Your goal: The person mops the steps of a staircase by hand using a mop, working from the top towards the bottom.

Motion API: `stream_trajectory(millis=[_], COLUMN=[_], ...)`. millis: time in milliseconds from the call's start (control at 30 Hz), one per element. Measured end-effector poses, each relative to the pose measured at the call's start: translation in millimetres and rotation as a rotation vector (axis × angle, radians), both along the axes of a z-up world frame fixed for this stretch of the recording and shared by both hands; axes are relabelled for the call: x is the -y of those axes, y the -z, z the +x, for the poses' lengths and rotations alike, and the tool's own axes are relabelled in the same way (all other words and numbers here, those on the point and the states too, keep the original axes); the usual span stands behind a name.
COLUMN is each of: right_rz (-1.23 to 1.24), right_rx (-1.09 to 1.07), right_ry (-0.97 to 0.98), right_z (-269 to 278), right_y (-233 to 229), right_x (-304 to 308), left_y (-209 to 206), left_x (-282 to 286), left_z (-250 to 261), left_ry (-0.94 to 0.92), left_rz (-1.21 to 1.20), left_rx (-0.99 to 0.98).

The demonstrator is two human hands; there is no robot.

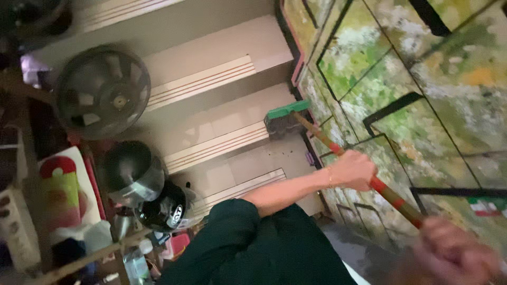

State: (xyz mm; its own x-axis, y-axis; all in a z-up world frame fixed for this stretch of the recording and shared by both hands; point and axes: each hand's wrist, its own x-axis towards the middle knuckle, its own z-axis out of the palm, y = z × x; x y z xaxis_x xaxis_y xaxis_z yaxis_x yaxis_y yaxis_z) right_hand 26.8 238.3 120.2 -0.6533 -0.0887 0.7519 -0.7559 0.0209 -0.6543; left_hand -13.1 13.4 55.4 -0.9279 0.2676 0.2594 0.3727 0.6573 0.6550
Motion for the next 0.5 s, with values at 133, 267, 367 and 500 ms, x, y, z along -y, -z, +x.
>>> stream_trajectory(millis=[133,267,367,500], right_rz=[0.205,-0.215,-0.353,-0.364], right_rx=[-0.053,0.368,0.423,0.48], right_ry=[0.119,-0.413,-0.51,-0.742], right_z=[-29.9,5.9,13.4,-2.8], right_y=[49.2,114.3,127.3,145.0], right_x=[68.7,172.2,193.0,210.5], left_y=[88.4,196.1,227.2,234.1], left_x=[55.6,125.0,143.1,159.3], left_z=[-32.5,-1.0,23.1,53.6], left_ry=[-0.249,-0.398,-0.468,-0.631], left_rz=[0.0,0.084,-0.006,-0.038], left_rx=[0.032,0.061,0.074,0.097])
